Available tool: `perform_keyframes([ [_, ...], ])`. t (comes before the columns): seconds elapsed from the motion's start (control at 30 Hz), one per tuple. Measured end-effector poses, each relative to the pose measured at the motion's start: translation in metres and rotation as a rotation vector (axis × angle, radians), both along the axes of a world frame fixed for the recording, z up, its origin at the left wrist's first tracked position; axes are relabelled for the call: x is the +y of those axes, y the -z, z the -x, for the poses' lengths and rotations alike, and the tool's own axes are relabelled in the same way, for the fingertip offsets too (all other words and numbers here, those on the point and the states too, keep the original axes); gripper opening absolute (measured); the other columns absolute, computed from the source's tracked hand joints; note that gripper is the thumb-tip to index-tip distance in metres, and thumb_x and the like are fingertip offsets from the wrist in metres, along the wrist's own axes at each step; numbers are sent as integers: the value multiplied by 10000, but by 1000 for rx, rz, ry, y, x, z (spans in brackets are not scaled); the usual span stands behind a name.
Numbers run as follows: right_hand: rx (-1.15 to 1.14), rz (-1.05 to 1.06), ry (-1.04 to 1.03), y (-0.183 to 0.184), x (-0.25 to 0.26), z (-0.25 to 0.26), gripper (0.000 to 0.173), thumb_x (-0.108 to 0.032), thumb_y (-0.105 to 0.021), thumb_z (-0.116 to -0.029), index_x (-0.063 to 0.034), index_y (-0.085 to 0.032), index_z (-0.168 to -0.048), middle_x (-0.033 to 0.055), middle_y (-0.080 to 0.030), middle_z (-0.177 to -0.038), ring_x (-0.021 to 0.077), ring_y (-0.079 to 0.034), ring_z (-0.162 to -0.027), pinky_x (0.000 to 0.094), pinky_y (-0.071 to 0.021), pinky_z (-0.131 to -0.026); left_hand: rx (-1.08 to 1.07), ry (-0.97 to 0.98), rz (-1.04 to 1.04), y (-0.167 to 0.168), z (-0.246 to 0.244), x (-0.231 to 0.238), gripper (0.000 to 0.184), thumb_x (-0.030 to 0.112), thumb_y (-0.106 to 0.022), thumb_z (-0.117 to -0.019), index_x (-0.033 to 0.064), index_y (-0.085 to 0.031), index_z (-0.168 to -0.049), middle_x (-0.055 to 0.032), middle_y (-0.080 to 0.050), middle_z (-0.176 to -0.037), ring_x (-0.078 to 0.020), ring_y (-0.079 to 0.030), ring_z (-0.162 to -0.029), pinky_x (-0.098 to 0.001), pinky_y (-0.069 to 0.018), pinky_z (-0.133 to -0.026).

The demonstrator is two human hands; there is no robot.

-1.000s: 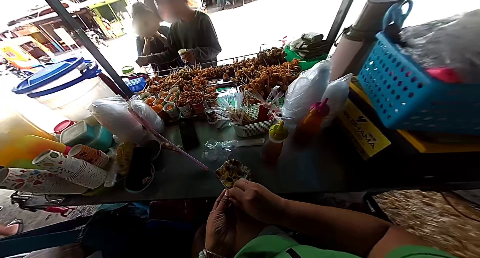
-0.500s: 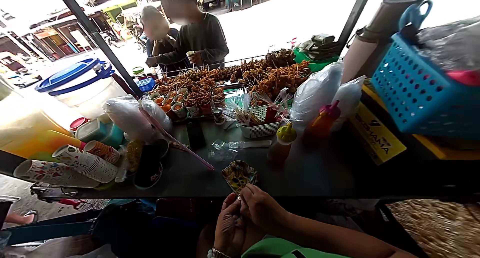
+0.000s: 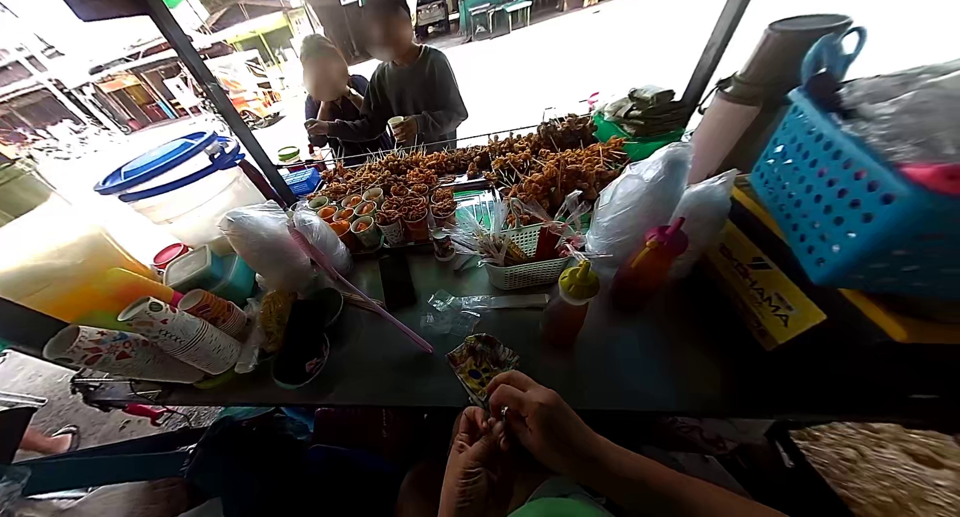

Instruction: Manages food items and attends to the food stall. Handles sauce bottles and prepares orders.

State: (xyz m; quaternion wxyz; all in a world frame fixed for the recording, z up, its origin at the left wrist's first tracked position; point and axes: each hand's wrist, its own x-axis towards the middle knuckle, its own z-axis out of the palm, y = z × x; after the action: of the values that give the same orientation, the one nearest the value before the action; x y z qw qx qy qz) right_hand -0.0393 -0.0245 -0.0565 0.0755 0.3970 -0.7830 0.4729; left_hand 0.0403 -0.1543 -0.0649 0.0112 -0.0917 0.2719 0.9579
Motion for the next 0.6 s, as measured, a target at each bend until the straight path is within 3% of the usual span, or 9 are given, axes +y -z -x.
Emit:
perform_keyframes([
  [0.1, 24, 36, -22, 8, -2, 0, 103, 35, -606, -862, -18, -694, -856, 136, -730, -989, 190, -725, -928, 245, -587, -796, -40, -19, 8, -4, -3, 1, 276, -49, -567, -940, 169, -637, -786, -14, -654, -708, -87, -632, -627, -222, -524, -606],
  [0.17, 26, 80, -80, 16, -1, 4, 101, 41, -597, -857, 5, -691, -845, 146, -728, -951, 187, -719, -912, 219, -568, -813, -105, -21, 25, -9, -4, 2, 315, -46, -476, -970, 167, -612, -782, -2, -640, -696, -65, -597, -588, -191, -482, -554],
  [0.23, -45, 125, -205, 20, 5, 11, 110, 33, -582, -880, 30, -692, -880, 164, -731, -1021, 180, -709, -978, 217, -551, -874, -160, -24, 51, -13, -3, 1, 303, -48, -442, -983, 153, -596, -817, 3, -625, -690, -53, -567, -556, -178, -457, -522],
  [0.3, -178, 163, -350, 21, 16, 15, 142, -1, -601, -914, 56, -707, -990, 180, -704, -1144, 151, -680, -1054, 217, -537, -919, -158, -25, 80, -15, -6, -1, 299, -44, -431, -978, 151, -617, -849, 6, -629, -691, -50, -574, -566, -182, -472, -533],
  [0.37, -217, 215, -394, 23, 21, 15, 152, -23, -629, -955, 63, -723, -1039, 177, -701, -1185, 127, -673, -1095, 206, -528, -953, -108, -15, 92, -16, -8, -3, 284, -37, -472, -958, 155, -649, -845, 4, -636, -694, -54, -589, -582, -189, -479, -543],
  [0.53, -165, 408, -375, 36, 14, 8, 106, 13, -634, -955, 76, -719, -954, 167, -734, -1101, 125, -690, -1091, 203, -528, -978, 76, 14, 133, -26, -18, -1, 104, 82, -711, -911, 165, -713, -848, -16, -662, -742, -73, -641, -662, -204, -533, -630],
  [0.6, -167, 429, -377, 45, 8, 3, 102, 19, -627, -949, 76, -711, -945, 169, -735, -1090, 124, -690, -1087, 199, -525, -976, 158, 14, 190, -31, -21, -2, 48, 146, -747, -897, 185, -729, -875, 4, -668, -761, -50, -639, -683, -188, -530, -644],
])
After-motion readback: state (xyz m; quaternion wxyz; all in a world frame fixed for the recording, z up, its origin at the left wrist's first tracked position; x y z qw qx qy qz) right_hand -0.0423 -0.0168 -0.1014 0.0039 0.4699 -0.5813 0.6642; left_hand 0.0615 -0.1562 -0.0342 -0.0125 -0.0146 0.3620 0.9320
